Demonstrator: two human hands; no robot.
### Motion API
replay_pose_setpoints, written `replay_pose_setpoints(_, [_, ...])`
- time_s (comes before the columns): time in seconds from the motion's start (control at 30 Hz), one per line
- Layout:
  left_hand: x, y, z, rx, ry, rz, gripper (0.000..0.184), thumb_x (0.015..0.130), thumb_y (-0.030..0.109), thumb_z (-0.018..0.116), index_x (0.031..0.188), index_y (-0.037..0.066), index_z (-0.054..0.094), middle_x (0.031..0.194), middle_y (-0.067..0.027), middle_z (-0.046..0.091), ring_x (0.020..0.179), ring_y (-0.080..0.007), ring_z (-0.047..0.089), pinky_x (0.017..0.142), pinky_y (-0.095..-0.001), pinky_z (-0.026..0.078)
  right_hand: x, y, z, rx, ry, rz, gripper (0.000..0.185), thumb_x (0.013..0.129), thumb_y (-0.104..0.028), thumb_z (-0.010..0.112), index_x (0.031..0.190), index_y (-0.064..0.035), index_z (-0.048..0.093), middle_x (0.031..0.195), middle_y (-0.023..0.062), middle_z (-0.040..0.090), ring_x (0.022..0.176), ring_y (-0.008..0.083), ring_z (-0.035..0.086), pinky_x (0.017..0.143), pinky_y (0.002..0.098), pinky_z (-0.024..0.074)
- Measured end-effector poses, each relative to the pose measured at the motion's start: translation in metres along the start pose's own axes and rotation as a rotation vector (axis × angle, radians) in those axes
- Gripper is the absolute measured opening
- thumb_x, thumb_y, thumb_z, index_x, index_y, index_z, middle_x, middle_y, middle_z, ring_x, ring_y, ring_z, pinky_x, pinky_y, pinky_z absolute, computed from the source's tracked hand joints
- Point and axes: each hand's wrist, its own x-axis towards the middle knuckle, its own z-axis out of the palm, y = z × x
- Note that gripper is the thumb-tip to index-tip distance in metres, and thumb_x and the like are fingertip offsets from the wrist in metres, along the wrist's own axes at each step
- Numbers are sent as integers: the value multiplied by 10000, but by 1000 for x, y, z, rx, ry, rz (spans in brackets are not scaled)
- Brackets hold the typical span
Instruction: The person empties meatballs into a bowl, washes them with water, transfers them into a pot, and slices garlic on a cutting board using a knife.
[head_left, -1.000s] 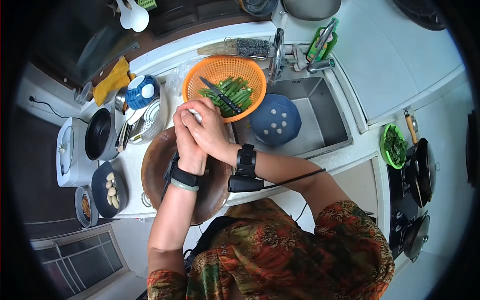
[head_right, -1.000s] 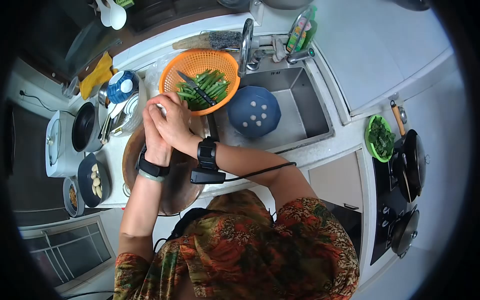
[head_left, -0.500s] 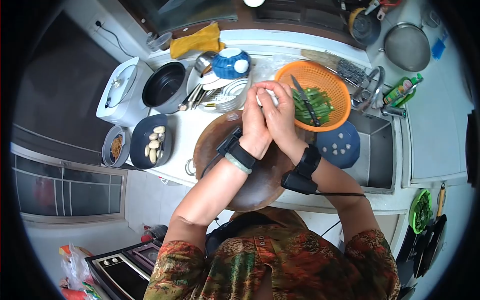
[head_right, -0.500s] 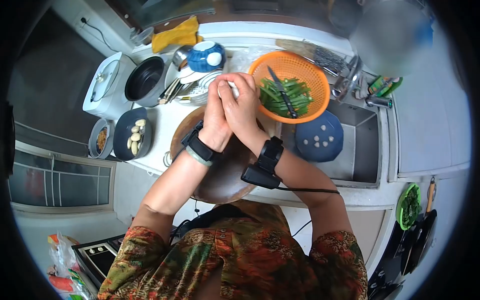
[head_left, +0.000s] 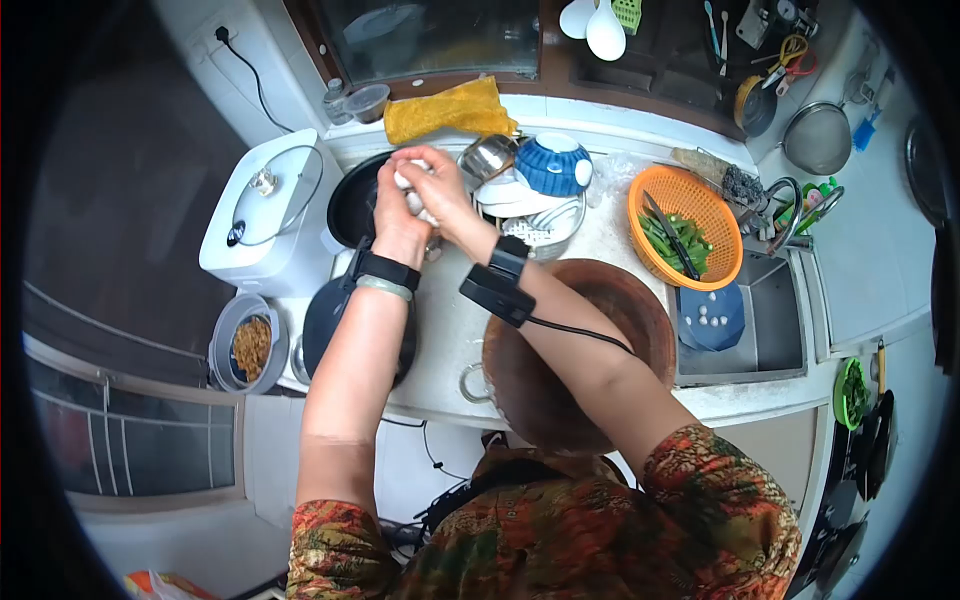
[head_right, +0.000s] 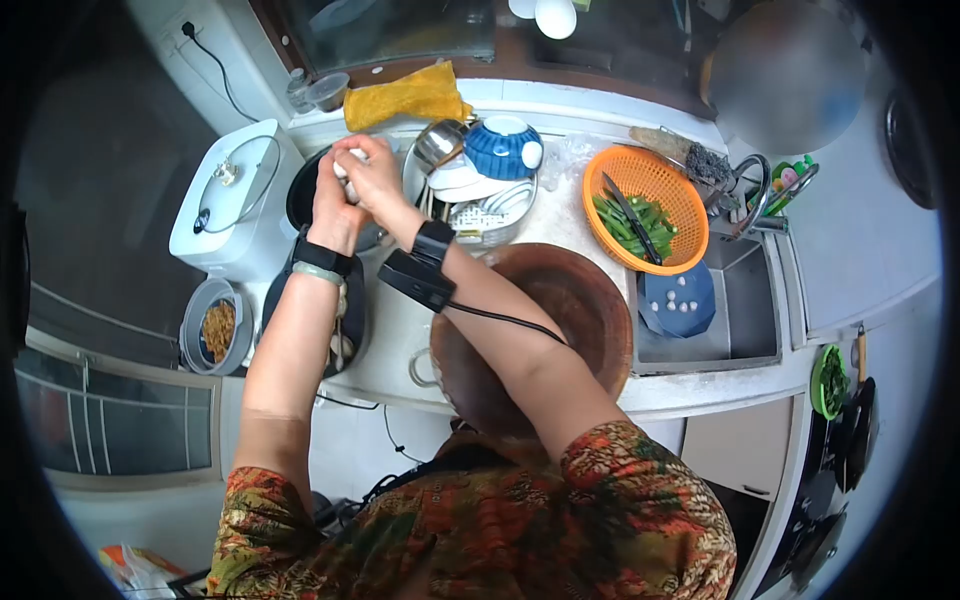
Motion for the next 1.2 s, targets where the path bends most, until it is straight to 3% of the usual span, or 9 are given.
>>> replay_pose_setpoints(0.17, [59, 60, -50, 273, 211, -113, 323, 868, 465, 532, 949, 164, 616, 943, -57, 656, 847, -276, 632, 734, -487, 491, 21, 59, 47, 85, -45, 176, 221, 834, -206, 644, 1001, -63, 666, 1056, 117, 513, 978, 239, 559, 871, 333, 455])
replay_pose_setpoints(0.37, [111, 76, -98, 268, 160, -137, 325, 895, 408, 532, 959, 100, 612, 967, -98, 651, 884, -286, 629, 799, -459, 502, 21, 77, 52, 322, -129, 426, 477, 901, -252, 618, 1280, 2, 481, 1142, 114, 593, 1007, 172, 576, 857, 297, 474])
replay_pose_setpoints(0.5, [85, 86, -73, 676, 460, -154, 532, 886, 512, 507, 1204, 86, 527, 1175, -113, 549, 1145, -269, 482, 1030, -506, 293, 17, 60, 43, 191, -246, 394, 477, 936, -409, 544, 1167, 7, 578, 1065, 88, 627, 978, 140, 563, 834, 279, 455])
replay_pose_setpoints(0.6, [77, 91, -69, 564, 293, -48, 553, 874, 525, 519, 1239, 109, 525, 1345, -98, 433, 1276, -314, 329, 1079, -585, 97, 11, 33, 32, 164, -322, 457, 537, 950, -501, 471, 1091, -2, 608, 1047, 83, 641, 961, 133, 562, 843, 292, 447])
replay_pose_setpoints(0.7, [75, 100, -71, 527, 273, -25, 516, 877, 496, 523, 1224, 114, 540, 1356, -109, 411, 1287, -290, 293, 1063, -594, 106, 5, -2, 17, -42, -301, 503, 623, 929, -557, 472, 1253, -29, 543, 1215, 88, 572, 1154, 168, 466, 986, 351, 363])
replay_pose_setpoints(0.77, [35, 105, -44, 479, 279, -80, 461, 872, 447, 549, 1204, 127, 563, 1382, -123, 396, 1295, -259, 298, 1059, -568, 142, -8, -41, -7, -203, -341, 492, 558, 939, -500, 496, 1274, -57, 541, 1210, 70, 584, 1103, 160, 518, 924, 290, 416])
replay_pose_setpoints(0.9, [-19, 115, -59, 213, -86, -233, 375, 908, 246, 573, 1259, 120, 533, 1432, -158, 397, 1290, -261, 399, 1017, -468, 270, -88, -137, -155, -532, -757, 211, 435, 952, -360, 544, 1286, -81, 544, 1118, 9, 608, 915, 74, 557, 756, 228, 478])
replay_pose_setpoints(0.97, [-32, 107, -68, 161, -221, -303, 398, 919, 180, 562, 1303, 102, 499, 1446, -154, 384, 1311, -272, 396, 1023, -470, 305, -129, -185, -238, -530, -774, 543, 414, 952, -326, 551, 1286, -82, 544, 1119, 13, 604, 903, 73, 549, 754, 253, 489])
replay_pose_setpoints(1.2, [-90, 12, -60, 154, -258, -286, 362, 972, 104, 462, 1333, 75, 467, 1426, -112, 427, 1318, -221, 403, 1024, -432, 359, -218, -202, -545, -1075, -185, 1080, 416, 919, -327, 590, 1260, -88, 565, 1007, 15, 638, 835, 123, 581, 734, 260, 493])
